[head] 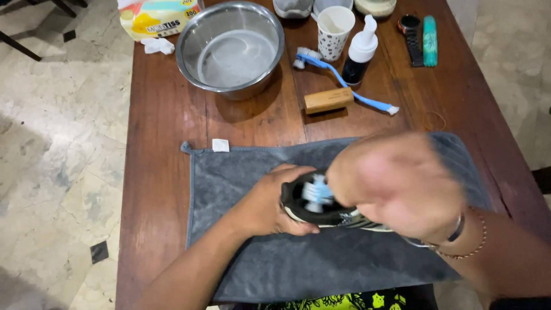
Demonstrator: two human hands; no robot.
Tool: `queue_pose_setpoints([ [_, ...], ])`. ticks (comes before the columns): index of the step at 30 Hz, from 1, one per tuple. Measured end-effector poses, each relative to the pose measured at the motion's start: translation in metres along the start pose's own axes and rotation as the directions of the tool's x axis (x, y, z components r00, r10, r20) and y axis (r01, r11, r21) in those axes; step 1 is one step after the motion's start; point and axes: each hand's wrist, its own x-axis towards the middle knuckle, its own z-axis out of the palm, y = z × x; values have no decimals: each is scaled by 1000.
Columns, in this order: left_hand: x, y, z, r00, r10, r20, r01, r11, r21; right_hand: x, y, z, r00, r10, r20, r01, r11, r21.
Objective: Scrubbing the interior of a sneaker using a toothbrush and cleaning solution to remove dirt and odors.
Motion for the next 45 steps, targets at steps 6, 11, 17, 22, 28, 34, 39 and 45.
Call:
queue_pose_setpoints([
  [6,-1,1,-1,1000,21,-12,-21,1000,16,0,-1,-2,999,-51,14,51,998,26],
  [11,-5,-7,2,998,38,-44,-38,999,-7,-4,5,-1,975,-175,-139,188,978,86],
  [17,-1,1,-1,1000,4,20,-4,1000,17,5,-9,-4,958,257,127,-214,936,-281],
  [22,-3,-4,-1,996,70,-53,-71,997,-29,-3,19,-5,993,-112,-43,118,975,186],
  [28,1,10,-5,999,37,-8,-37,999,-15,28,-31,4,794,91,601,-58,996,-74],
  [34,-2,-4,3,1000,8,-14,-7,999,39,16,-2,-2,990,48,129,-45,999,-23],
  [39,-1,8,0,1000,11,-15,-10,999,36,1,6,9,988,0,-152,21,990,140],
  [45,-4,2,1,1000,19,-14,-19,1000,18,-3,15,3,987,-50,-149,53,999,13],
])
